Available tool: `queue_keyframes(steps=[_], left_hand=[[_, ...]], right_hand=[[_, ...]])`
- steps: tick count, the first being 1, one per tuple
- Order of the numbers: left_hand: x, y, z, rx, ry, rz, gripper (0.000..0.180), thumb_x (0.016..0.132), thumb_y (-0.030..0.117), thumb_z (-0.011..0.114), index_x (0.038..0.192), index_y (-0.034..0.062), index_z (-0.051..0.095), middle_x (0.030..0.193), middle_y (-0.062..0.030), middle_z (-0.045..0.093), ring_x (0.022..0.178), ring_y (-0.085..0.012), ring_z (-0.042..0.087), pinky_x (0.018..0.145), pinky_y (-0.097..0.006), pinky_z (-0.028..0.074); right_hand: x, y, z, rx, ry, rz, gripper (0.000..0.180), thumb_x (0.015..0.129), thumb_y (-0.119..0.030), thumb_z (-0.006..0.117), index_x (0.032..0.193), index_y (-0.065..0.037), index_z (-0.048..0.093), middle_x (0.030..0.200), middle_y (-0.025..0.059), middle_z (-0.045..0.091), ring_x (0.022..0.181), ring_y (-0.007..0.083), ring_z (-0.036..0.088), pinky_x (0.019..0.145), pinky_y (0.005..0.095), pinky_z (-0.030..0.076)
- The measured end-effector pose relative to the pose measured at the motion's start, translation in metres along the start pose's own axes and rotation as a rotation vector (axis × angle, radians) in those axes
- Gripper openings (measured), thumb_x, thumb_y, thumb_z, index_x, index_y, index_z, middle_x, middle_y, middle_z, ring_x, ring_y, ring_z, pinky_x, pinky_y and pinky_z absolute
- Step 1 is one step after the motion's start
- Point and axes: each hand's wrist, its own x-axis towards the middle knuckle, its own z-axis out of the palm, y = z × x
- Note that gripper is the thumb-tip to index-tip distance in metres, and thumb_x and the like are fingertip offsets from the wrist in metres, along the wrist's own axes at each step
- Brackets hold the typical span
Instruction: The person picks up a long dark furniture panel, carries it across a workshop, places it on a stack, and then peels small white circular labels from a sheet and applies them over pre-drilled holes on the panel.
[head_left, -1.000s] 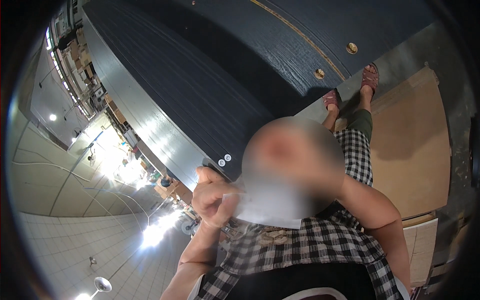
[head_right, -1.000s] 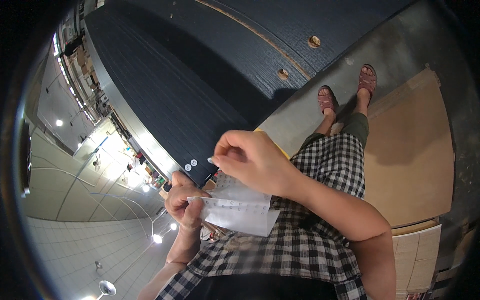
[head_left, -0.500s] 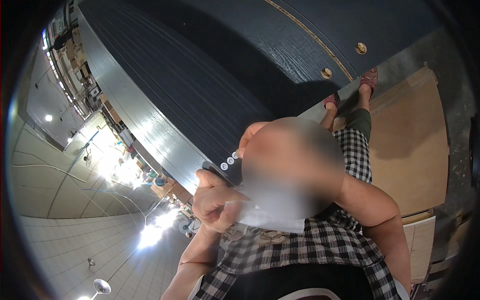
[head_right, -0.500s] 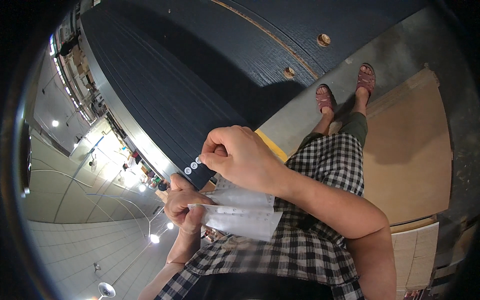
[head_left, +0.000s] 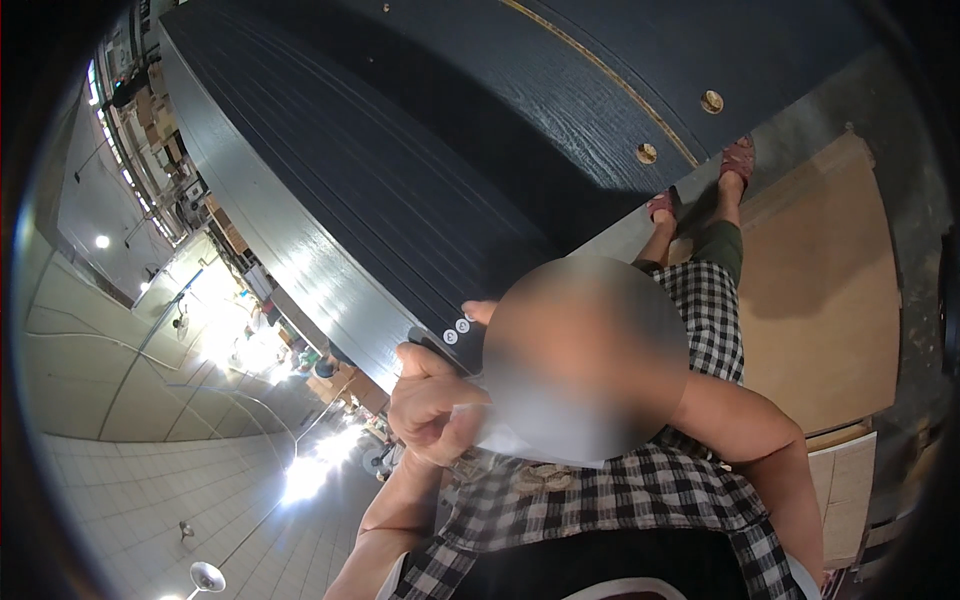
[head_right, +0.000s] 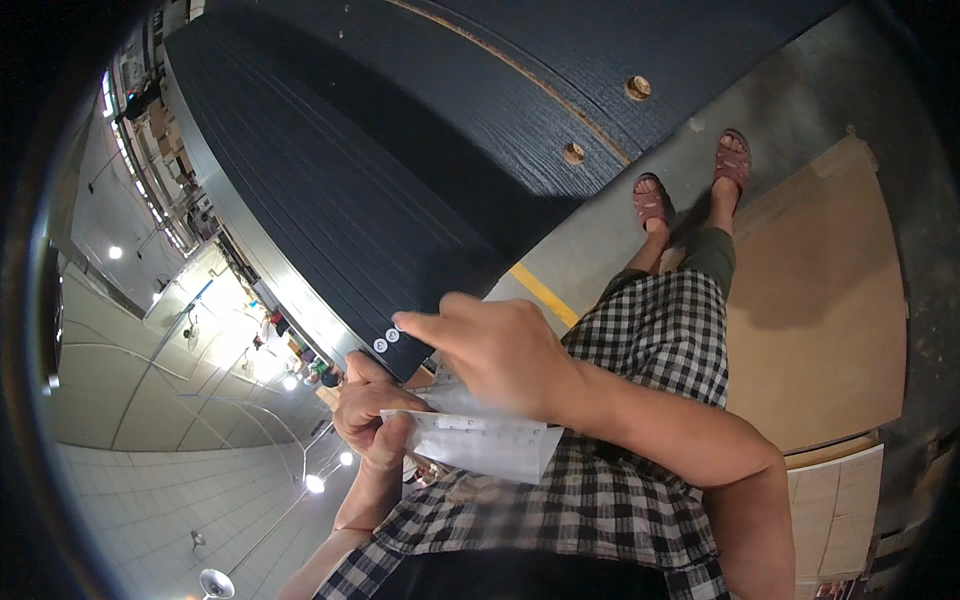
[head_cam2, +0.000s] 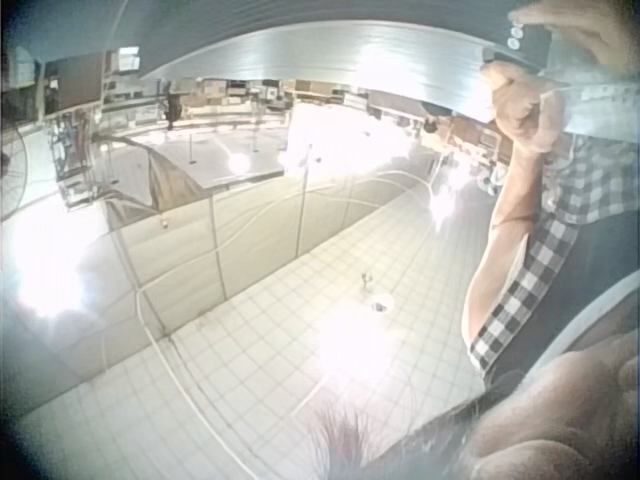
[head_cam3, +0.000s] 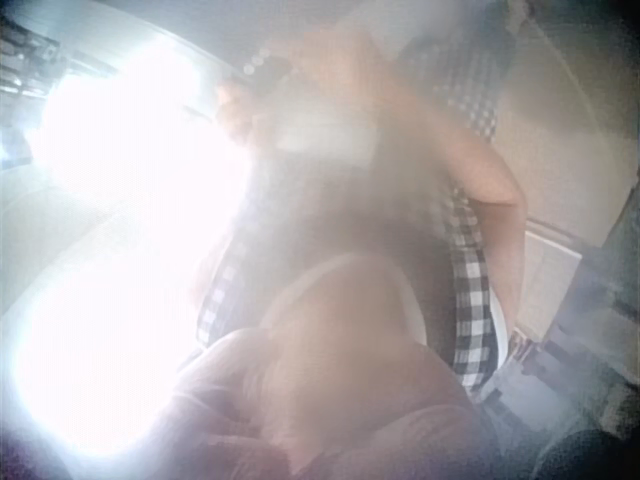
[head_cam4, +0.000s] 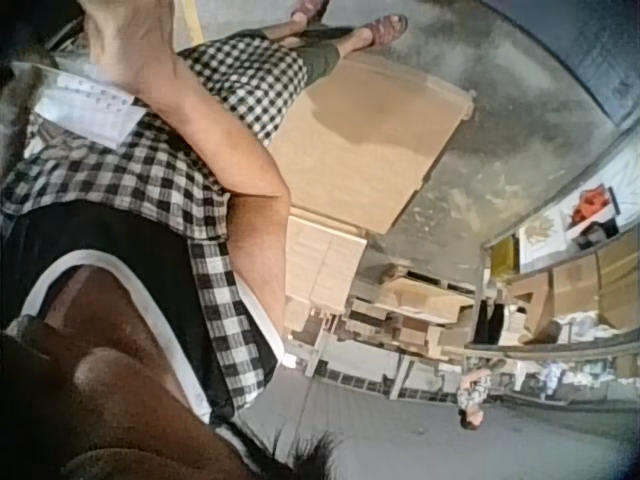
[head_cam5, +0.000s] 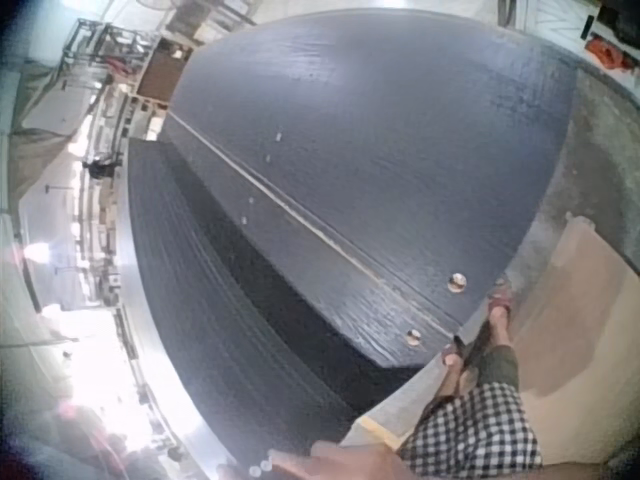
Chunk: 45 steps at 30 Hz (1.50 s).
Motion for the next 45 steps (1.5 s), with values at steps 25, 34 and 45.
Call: queue_keyframes(steps=[25,34,45], left_hand=[[0.002,0.01,0.0,0.021,0.042,-0.085,0.018,0.053,0.006,0.059,0.069,0.0033,0.068,0.06,-0.0031,0.056,0.065,-0.0162,0.041,0.066,-0.027,0.031],[0.0,0.011,-0.003,0.025,0.029,-0.074,0.017,0.054,0.008,0.06,0.069,0.003,0.067,0.063,-0.0035,0.057,0.065,-0.0166,0.043,0.067,-0.027,0.031],[-0.01,0.007,-0.005,-0.017,0.056,-0.106,0.018,0.053,0.008,0.059,0.069,0.0028,0.067,0.063,-0.0035,0.058,0.065,-0.0173,0.042,0.065,-0.027,0.032]], right_hand=[[-0.006,-0.026,-0.04,-0.048,-0.216,-0.143,0.009,0.07,-0.01,0.068,0.072,-0.007,0.06,0.062,0.0011,0.047,0.048,0.0104,0.046,0.041,0.0237,0.033],[0.024,-0.014,-0.026,0.583,-0.077,0.571,0.014,0.079,-0.012,0.063,0.077,0.001,0.059,0.059,-0.002,0.05,0.052,0.0036,0.042,0.046,0.0202,0.033],[0.037,-0.008,-0.009,0.498,-0.125,0.58,0.015,0.08,-0.013,0.062,0.077,0.002,0.06,0.058,-0.0017,0.051,0.052,0.004,0.044,0.047,0.02,0.034]])
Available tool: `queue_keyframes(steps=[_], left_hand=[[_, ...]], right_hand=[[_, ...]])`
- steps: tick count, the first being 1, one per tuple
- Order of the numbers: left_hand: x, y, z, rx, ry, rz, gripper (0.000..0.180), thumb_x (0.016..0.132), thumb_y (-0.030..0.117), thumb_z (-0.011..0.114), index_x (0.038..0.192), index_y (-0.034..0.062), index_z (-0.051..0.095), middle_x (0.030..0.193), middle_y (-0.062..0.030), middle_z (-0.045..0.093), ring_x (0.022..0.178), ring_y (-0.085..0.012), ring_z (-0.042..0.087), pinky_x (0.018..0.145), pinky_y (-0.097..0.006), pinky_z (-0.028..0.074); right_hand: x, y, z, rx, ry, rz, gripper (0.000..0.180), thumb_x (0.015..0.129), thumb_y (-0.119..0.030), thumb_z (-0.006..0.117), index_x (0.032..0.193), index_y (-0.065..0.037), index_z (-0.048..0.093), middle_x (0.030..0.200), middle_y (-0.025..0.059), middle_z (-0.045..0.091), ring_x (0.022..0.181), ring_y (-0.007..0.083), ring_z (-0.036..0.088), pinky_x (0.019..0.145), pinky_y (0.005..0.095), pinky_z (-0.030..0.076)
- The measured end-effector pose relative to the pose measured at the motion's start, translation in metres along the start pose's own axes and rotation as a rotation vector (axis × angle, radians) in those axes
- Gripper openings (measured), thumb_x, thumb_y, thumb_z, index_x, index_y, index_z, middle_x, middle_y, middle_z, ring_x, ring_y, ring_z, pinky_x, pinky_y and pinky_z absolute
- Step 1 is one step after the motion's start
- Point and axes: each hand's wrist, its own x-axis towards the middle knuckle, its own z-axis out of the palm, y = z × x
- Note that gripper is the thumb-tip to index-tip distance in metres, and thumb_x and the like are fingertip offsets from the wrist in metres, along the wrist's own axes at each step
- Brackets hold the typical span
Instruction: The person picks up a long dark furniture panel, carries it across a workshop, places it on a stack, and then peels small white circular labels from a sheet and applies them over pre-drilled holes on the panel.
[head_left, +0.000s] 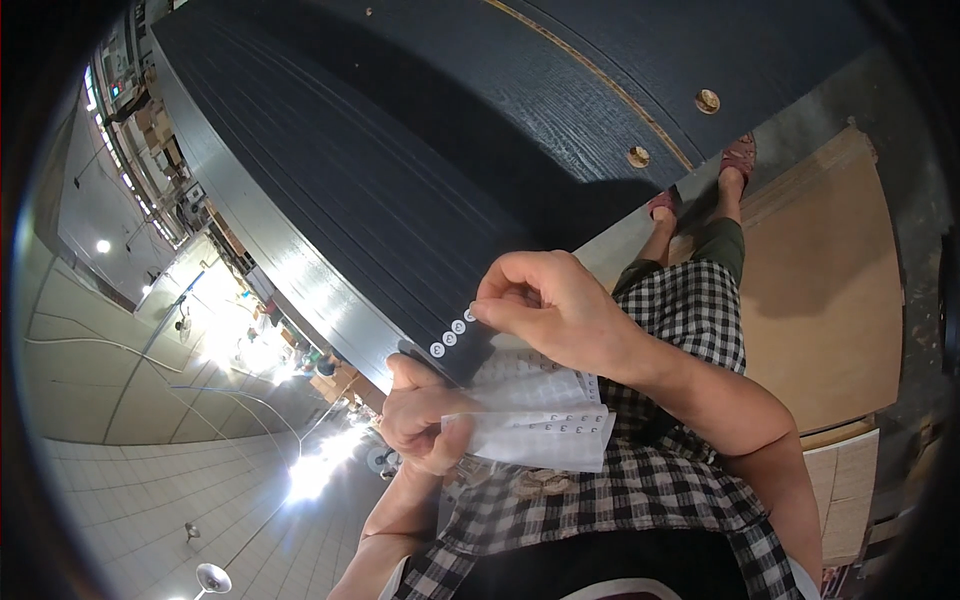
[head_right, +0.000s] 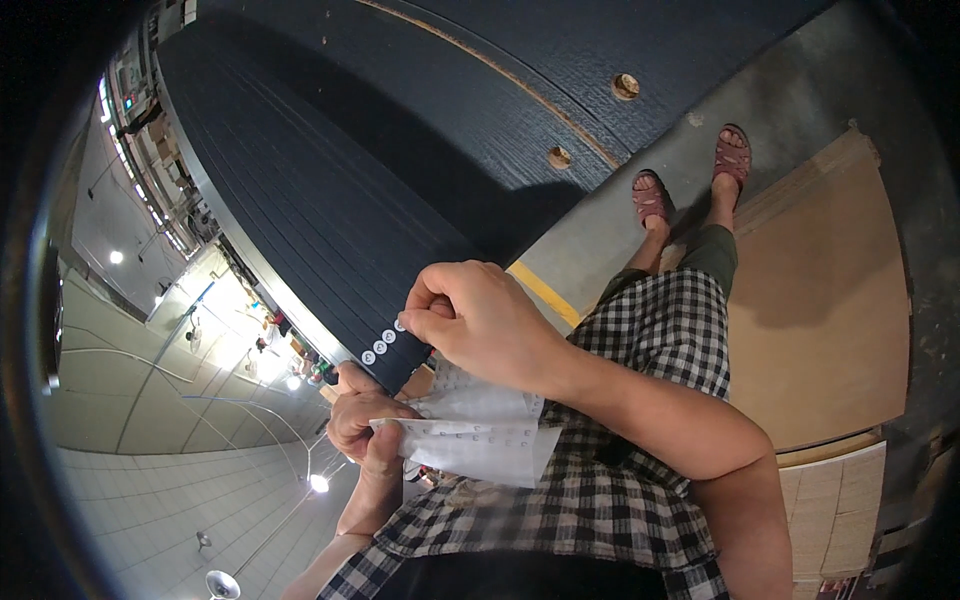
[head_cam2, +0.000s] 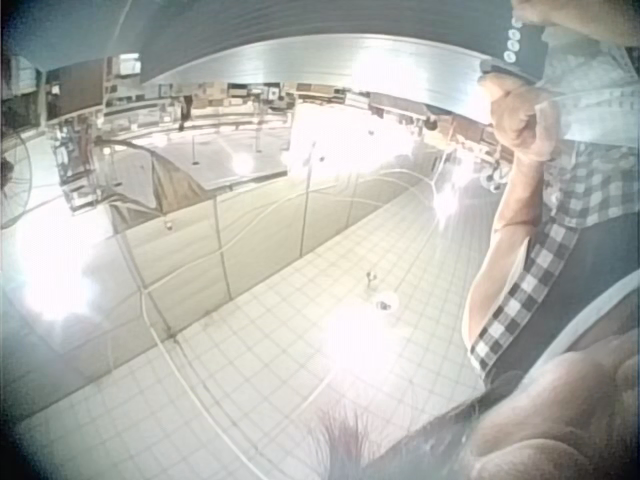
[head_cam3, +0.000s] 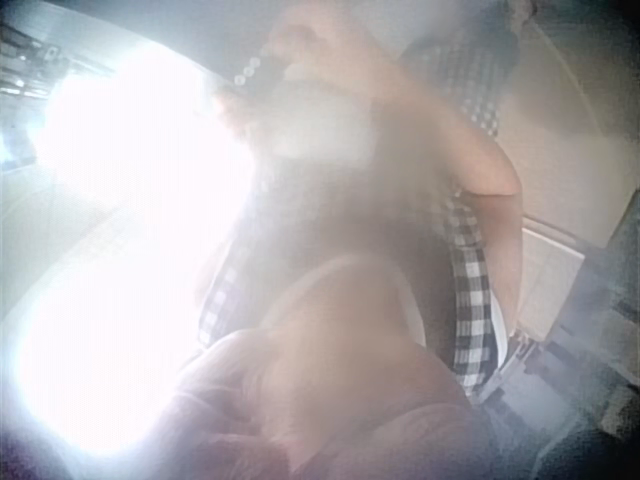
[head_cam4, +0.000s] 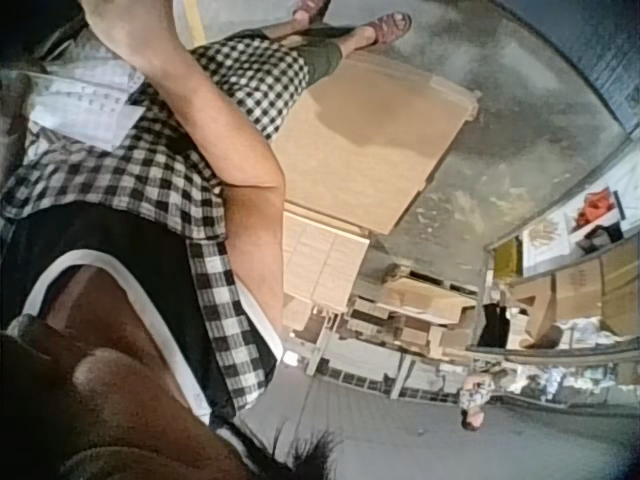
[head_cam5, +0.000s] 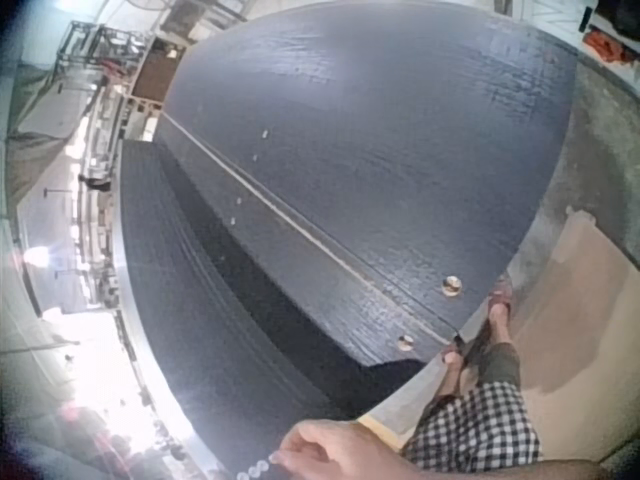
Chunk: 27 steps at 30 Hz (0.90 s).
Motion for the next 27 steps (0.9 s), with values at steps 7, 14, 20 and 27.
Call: queue_keyframes(steps=[7,14,20,27], left_hand=[[0.003,-0.001,0.004,0.032,-0.025,0.029,0.017,0.053,0.009,0.059,0.068,0.0032,0.067,0.062,-0.0037,0.058,0.063,-0.017,0.043,0.065,-0.027,0.032],[0.005,0.002,0.0,0.029,-0.024,0.023,0.016,0.057,0.013,0.061,0.067,0.0035,0.068,0.063,-0.0044,0.06,0.063,-0.0172,0.045,0.065,-0.028,0.033],[0.004,0.002,0.001,0.034,-0.011,0.011,0.015,0.057,0.012,0.061,0.068,0.0038,0.067,0.064,-0.0037,0.061,0.065,-0.0169,0.045,0.065,-0.027,0.033],[0.005,-0.002,0.001,0.037,-0.023,0.04,0.016,0.055,0.01,0.06,0.069,0.0043,0.067,0.064,-0.0023,0.061,0.065,-0.0163,0.044,0.065,-0.027,0.033]], right_hand=[[-0.001,-0.002,-0.002,-0.084,0.033,0.023,0.015,0.079,-0.011,0.063,0.075,0.003,0.059,0.058,0.0048,0.057,0.05,0.0108,0.052,0.047,0.0249,0.04],[0.0,0.005,0.001,0.089,0.014,0.002,0.015,0.081,-0.014,0.062,0.077,0.0,0.059,0.06,-0.0025,0.053,0.053,0.0021,0.045,0.047,0.0174,0.034],[0.002,0.008,0.004,0.044,0.014,-0.032,0.016,0.081,-0.015,0.062,0.077,0.0,0.059,0.061,-0.0024,0.053,0.054,0.0026,0.045,0.048,0.0179,0.035],[0.003,0.004,0.002,-0.05,0.024,-0.028,0.017,0.08,-0.013,0.063,0.076,0.003,0.059,0.059,0.0026,0.055,0.05,0.0078,0.049,0.047,0.0231,0.039]])
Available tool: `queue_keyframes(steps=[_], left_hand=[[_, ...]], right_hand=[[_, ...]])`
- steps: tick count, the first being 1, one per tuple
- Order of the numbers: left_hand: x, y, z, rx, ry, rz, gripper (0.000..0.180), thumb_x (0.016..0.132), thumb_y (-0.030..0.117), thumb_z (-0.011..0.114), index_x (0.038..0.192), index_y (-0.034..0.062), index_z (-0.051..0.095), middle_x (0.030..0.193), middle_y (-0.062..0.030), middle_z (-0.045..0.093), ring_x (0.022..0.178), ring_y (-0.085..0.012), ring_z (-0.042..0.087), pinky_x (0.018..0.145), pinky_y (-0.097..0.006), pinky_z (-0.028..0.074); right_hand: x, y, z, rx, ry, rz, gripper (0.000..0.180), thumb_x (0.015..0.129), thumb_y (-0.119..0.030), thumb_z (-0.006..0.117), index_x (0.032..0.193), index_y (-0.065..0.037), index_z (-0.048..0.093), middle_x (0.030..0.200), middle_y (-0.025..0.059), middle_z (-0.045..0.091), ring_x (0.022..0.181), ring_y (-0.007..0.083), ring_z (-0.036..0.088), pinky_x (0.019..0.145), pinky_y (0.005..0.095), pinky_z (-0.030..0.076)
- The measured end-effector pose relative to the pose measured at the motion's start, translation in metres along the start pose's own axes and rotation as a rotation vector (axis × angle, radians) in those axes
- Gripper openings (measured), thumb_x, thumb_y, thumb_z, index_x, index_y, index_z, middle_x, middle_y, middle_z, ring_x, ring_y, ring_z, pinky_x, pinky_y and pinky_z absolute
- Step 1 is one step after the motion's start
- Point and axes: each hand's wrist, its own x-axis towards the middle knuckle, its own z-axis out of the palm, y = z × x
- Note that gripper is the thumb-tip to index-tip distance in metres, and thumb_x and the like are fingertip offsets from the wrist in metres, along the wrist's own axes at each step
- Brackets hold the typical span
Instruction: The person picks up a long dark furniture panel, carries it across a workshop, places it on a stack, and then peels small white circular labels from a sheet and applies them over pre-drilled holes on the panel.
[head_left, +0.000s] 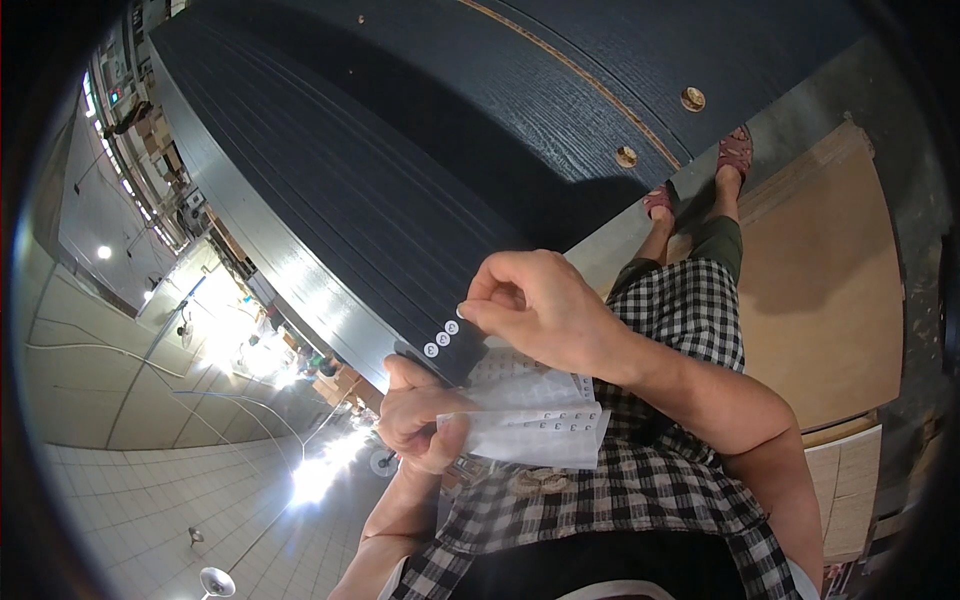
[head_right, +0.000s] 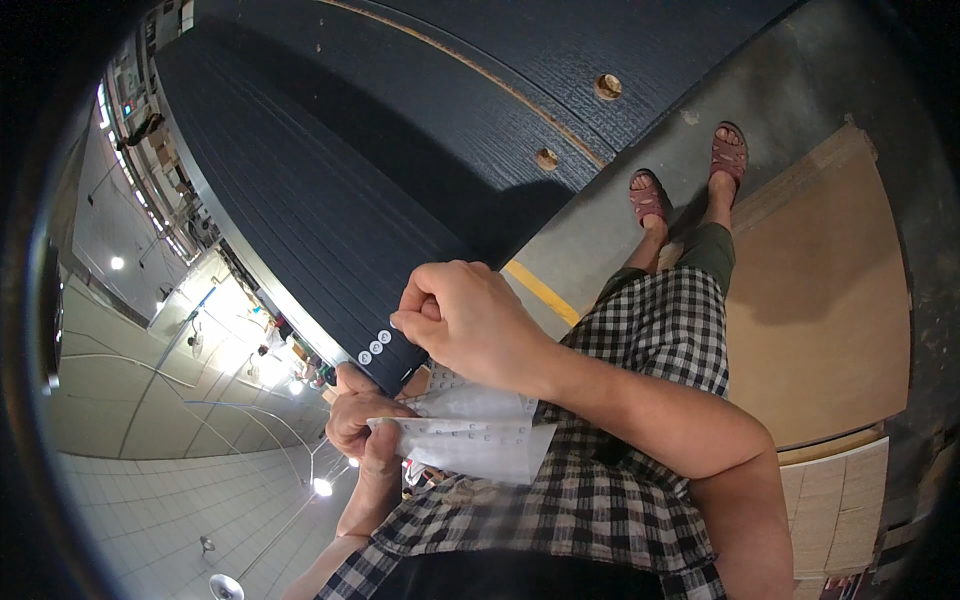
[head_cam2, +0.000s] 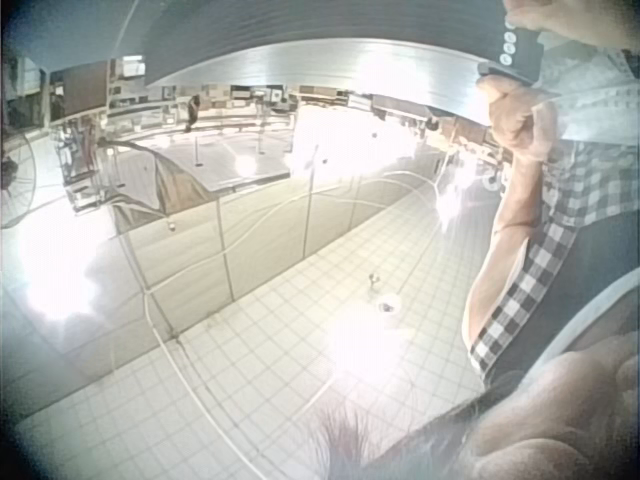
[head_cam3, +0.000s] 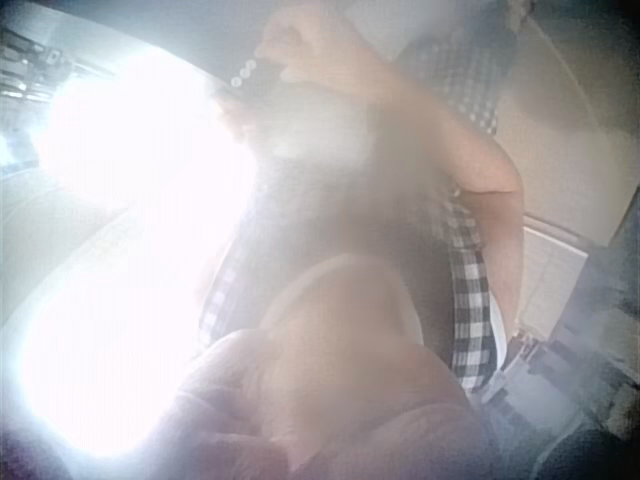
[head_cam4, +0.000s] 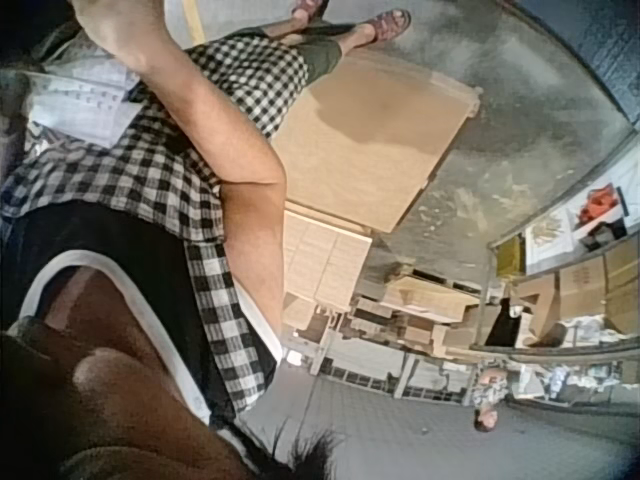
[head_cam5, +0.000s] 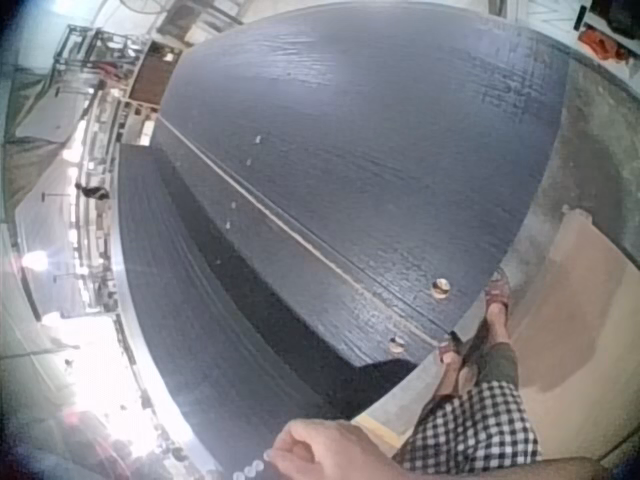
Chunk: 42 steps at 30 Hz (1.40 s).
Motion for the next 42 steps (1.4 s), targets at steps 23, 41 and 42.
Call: queue_keyframes(steps=[23,41,42], left_hand=[[0.004,0.005,0.009,0.024,0.107,-0.046,0.01,0.059,0.005,0.059,0.066,0.0016,0.064,0.059,-0.004,0.057,0.065,-0.0173,0.042,0.061,-0.027,0.033],[0.0,0.006,0.007,0.088,0.121,-0.029,0.008,0.06,0.005,0.062,0.068,0.0025,0.063,0.062,-0.0063,0.054,0.063,-0.0183,0.044,0.059,-0.027,0.034],[0.002,0.009,0.002,0.085,0.11,-0.034,0.008,0.06,0.005,0.062,0.068,0.0024,0.063,0.062,-0.0062,0.054,0.063,-0.0183,0.044,0.059,-0.027,0.034]], right_hand=[[-0.049,-0.012,-0.041,-0.3,-0.24,-0.309,0.019,0.077,-0.016,0.059,0.085,0.001,0.064,0.067,0.0034,0.05,0.052,0.0108,0.047,0.047,0.0247,0.036],[-0.047,0.007,-0.034,-0.024,0.018,-0.186,0.017,0.077,-0.016,0.06,0.081,0.0,0.061,0.066,0.0069,0.053,0.057,0.0181,0.052,0.051,0.0283,0.04],[-0.047,0.006,-0.032,-0.054,-0.016,-0.214,0.017,0.077,-0.017,0.06,0.081,0.0,0.061,0.067,0.0071,0.054,0.057,0.0182,0.053,0.052,0.029,0.041]])
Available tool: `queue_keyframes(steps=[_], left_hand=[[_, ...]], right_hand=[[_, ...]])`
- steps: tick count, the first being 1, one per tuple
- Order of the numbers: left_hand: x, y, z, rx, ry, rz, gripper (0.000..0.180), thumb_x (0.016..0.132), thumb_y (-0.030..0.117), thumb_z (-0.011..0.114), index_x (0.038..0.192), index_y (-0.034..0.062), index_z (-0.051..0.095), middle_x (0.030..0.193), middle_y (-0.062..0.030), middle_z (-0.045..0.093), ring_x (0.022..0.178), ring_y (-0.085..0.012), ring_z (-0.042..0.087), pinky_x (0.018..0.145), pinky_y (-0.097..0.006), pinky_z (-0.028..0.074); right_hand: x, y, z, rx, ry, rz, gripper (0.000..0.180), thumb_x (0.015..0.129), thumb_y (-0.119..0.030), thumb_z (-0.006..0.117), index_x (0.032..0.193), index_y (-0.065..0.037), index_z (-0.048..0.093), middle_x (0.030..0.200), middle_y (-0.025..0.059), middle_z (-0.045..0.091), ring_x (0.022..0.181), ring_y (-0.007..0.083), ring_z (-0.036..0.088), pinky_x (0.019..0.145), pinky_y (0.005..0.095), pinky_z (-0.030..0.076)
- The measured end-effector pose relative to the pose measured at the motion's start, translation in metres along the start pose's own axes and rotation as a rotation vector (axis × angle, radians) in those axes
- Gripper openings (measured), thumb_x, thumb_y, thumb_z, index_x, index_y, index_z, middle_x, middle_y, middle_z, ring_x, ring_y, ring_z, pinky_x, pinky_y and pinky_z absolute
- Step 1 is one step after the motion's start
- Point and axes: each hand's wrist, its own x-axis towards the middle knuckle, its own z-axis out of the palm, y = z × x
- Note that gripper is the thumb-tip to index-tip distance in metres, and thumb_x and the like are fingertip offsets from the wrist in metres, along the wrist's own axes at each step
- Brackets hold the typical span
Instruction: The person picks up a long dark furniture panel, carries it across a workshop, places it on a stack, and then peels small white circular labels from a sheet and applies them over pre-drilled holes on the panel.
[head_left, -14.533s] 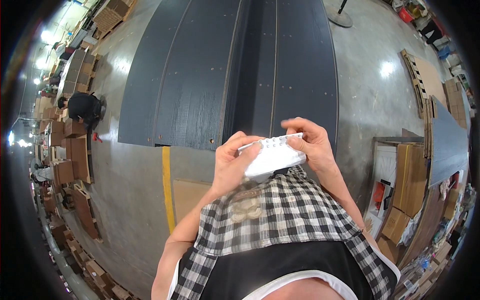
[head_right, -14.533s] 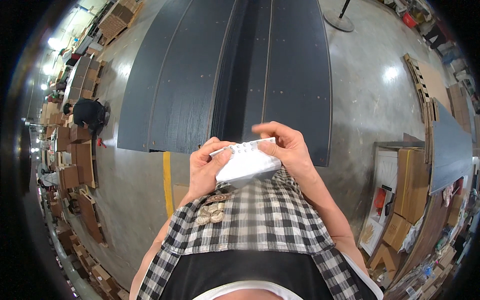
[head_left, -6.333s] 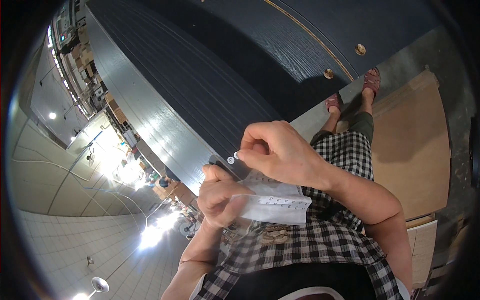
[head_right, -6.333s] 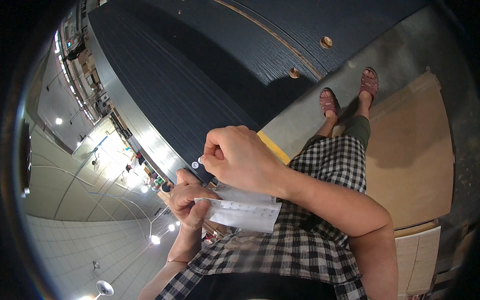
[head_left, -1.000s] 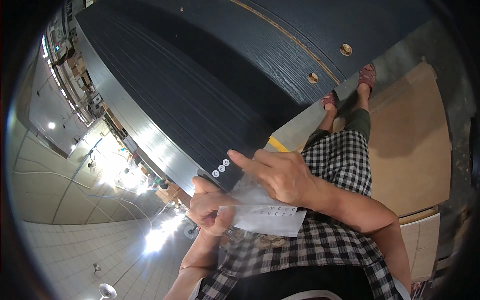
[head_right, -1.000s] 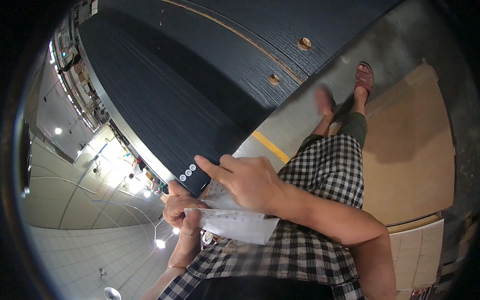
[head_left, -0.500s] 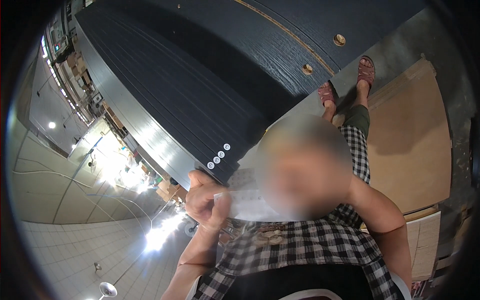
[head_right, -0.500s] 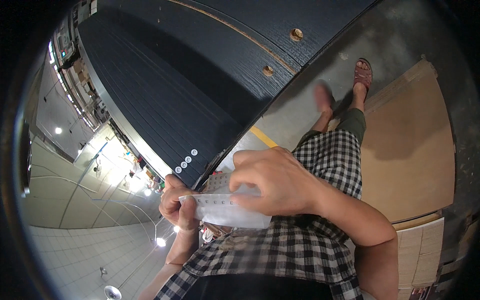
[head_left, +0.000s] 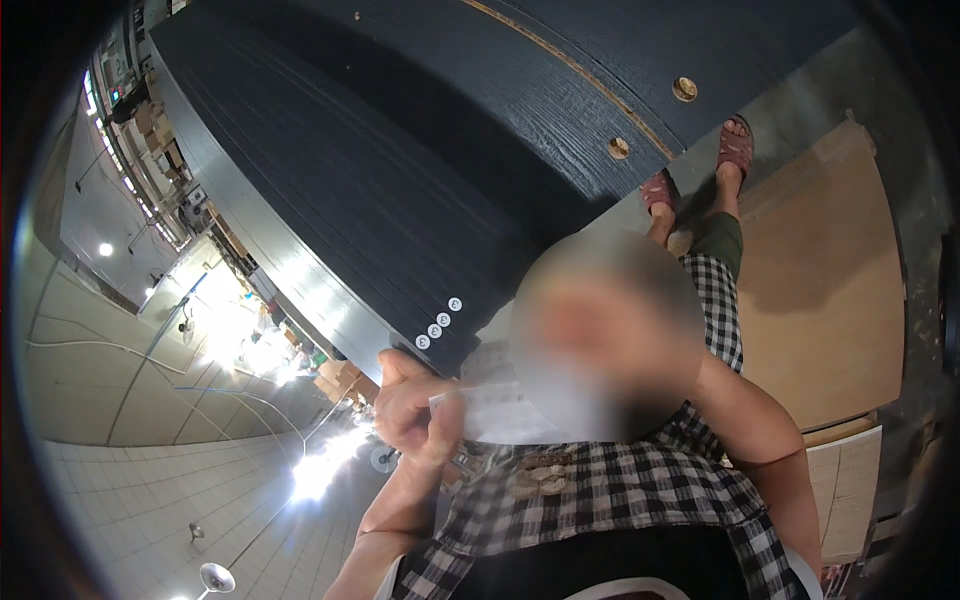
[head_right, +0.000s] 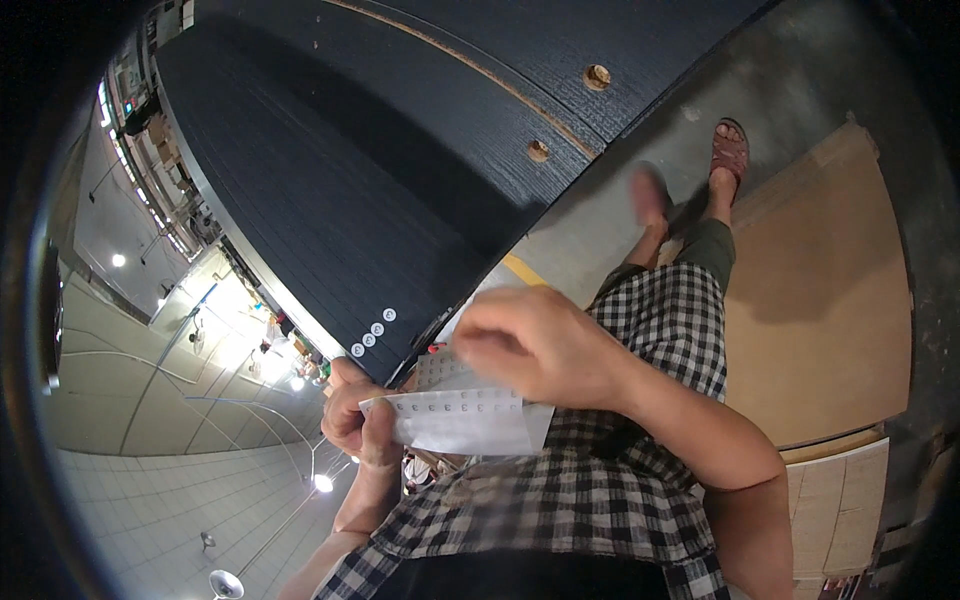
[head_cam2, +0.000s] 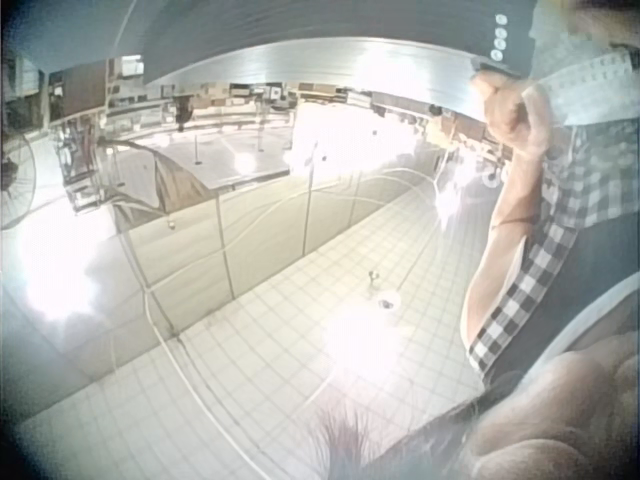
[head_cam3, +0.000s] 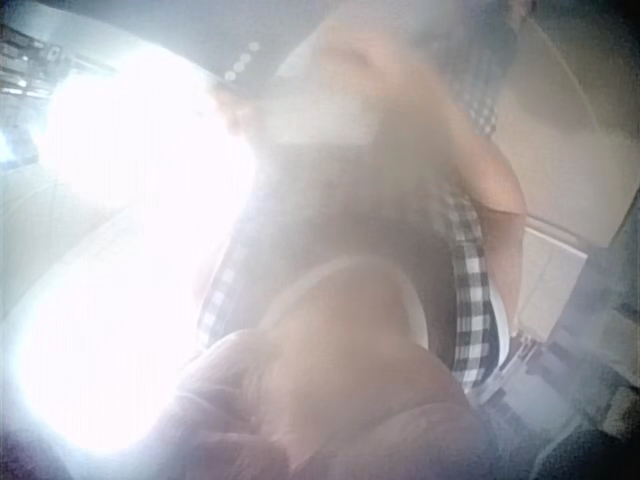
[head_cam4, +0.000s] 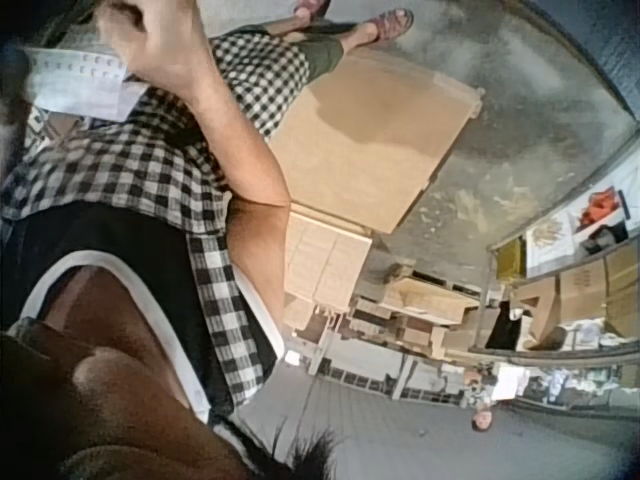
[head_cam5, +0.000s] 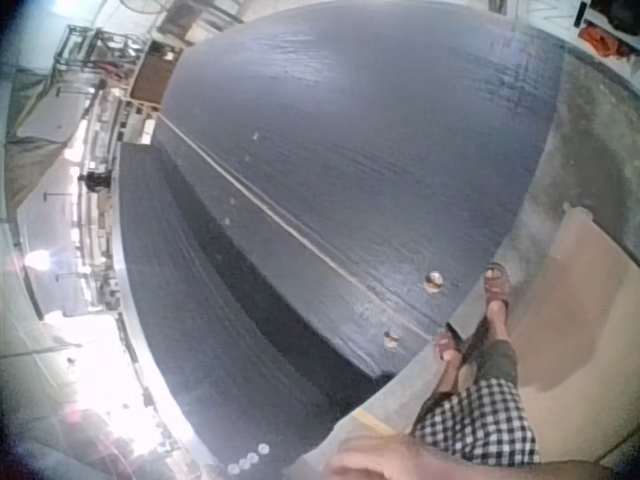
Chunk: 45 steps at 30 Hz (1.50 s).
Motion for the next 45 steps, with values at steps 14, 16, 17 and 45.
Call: queue_keyframes(steps=[14,16,17,45], left_hand=[[-0.003,0.003,0.005,0.044,0.04,-0.028,0.009,0.059,0.005,0.06,0.067,0.0016,0.062,0.063,-0.006,0.055,0.063,-0.0178,0.044,0.059,-0.027,0.035],[-0.004,0.004,0.006,0.046,0.052,-0.051,0.008,0.06,0.005,0.06,0.067,0.0018,0.062,0.062,-0.0061,0.055,0.063,-0.0178,0.044,0.059,-0.027,0.035],[-0.005,0.003,0.006,0.054,0.051,-0.046,0.008,0.061,0.005,0.06,0.067,0.0018,0.062,0.063,-0.0061,0.055,0.063,-0.0177,0.044,0.059,-0.027,0.035],[-0.005,-0.001,-0.008,-0.043,-0.045,0.046,0.015,0.055,0.007,0.059,0.068,0.0056,0.066,0.063,-0.0033,0.057,0.067,-0.0177,0.043,0.064,-0.028,0.034]], right_hand=[[-0.012,0.0,0.015,-0.672,0.154,-0.484,0.013,0.068,-0.012,0.059,0.063,-0.006,0.049,0.063,0.0047,0.044,0.054,0.0194,0.051,0.048,0.0309,0.041],[-0.012,0.0,0.014,-0.695,0.149,-0.514,0.013,0.067,-0.012,0.059,0.063,-0.006,0.049,0.063,0.0042,0.043,0.054,0.0181,0.05,0.047,0.0297,0.041],[-0.013,-0.002,0.013,-0.716,0.149,-0.539,0.013,0.067,-0.012,0.06,0.063,-0.006,0.049,0.063,0.0039,0.043,0.053,0.0174,0.05,0.047,0.0291,0.041],[0.045,0.004,0.038,0.186,0.037,0.204,0.012,0.083,-0.012,0.06,0.082,0.0,0.059,0.058,-0.0057,0.049,0.05,0.0008,0.04,0.045,0.017,0.031]])
